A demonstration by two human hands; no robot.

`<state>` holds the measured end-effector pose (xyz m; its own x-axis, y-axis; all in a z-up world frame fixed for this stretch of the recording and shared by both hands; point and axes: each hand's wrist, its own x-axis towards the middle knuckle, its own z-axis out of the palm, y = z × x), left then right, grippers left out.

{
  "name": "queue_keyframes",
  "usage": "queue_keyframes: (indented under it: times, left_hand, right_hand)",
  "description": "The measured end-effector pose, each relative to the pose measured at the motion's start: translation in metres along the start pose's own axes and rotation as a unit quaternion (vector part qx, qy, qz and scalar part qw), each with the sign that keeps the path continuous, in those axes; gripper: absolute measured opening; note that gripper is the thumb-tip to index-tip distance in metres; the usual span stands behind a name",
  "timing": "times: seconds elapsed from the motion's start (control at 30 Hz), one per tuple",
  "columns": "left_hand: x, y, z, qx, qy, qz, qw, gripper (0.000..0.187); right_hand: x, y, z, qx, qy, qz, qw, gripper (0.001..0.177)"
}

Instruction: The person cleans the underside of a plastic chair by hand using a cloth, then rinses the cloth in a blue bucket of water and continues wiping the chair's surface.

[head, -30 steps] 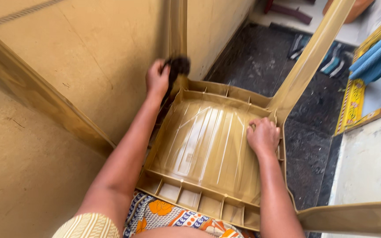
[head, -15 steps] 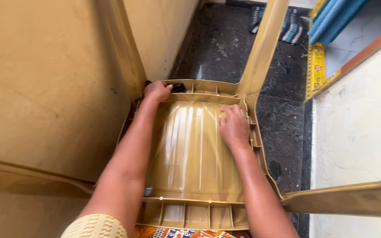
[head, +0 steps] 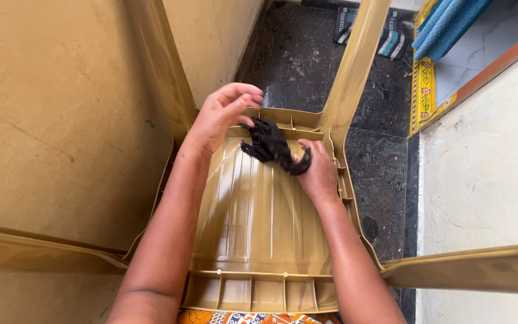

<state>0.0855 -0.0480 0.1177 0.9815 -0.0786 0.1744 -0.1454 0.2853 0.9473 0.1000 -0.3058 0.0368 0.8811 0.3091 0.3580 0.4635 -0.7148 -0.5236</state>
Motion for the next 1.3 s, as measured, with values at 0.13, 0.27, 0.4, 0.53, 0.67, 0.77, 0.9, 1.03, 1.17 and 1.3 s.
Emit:
queue_keyframes:
  times: [0.13,0.27,0.4,0.53,0.67,0.77,0.9,1.03,1.17,1.3]
  left_hand:
    - [-0.008,-0.056,-0.037,0.537,0.256,-0.057,0.802,0.028]
    - [-0.025,-0.106,-0.052,0.576,0.245,-0.150,0.765,0.053]
    - [-0.037,-0.122,-0.041,0.686,0.196,-0.145,0.685,0.064]
    - [-0.040,-0.107,-0.032,0.661,0.206,-0.145,0.707,0.056]
    - [-0.044,-0.094,-0.030,0.664,0.203,-0.146,0.705,0.054]
    - [-0.045,-0.092,-0.031,0.660,0.199,-0.159,0.706,0.054]
    - [-0.042,-0.099,-0.035,0.675,0.204,-0.138,0.695,0.055]
    - [-0.040,-0.100,-0.038,0.684,0.220,-0.113,0.687,0.057]
    - [-0.044,-0.095,-0.037,0.654,0.208,-0.147,0.713,0.057]
    - [-0.042,-0.094,-0.038,0.664,0.236,-0.089,0.704,0.055]
  right_hand:
    - [-0.001,-0.014,-0.012,0.085,-0.087,0.050,0.991,0.041]
    - [-0.005,-0.020,-0.013,0.076,-0.073,-0.106,0.989,0.036]
    - [-0.008,-0.019,-0.001,0.036,-0.081,-0.177,0.980,0.032]
    - [-0.009,-0.008,0.002,0.059,0.030,-0.016,0.998,0.018]
    - [-0.002,0.008,-0.014,0.161,0.176,0.143,0.961,0.017]
    - [0.014,0.002,-0.018,0.365,0.195,0.104,0.905,0.016]
    - [0.056,-0.034,-0.014,0.428,0.149,0.023,0.891,0.017]
    - [0.109,-0.061,0.024,0.196,0.053,-0.100,0.974,0.023]
    - [0.140,-0.071,0.107,0.087,-0.273,0.015,0.958,0.044]
    - [0.146,-0.075,0.145,-0.095,-0.262,0.002,0.960,0.044]
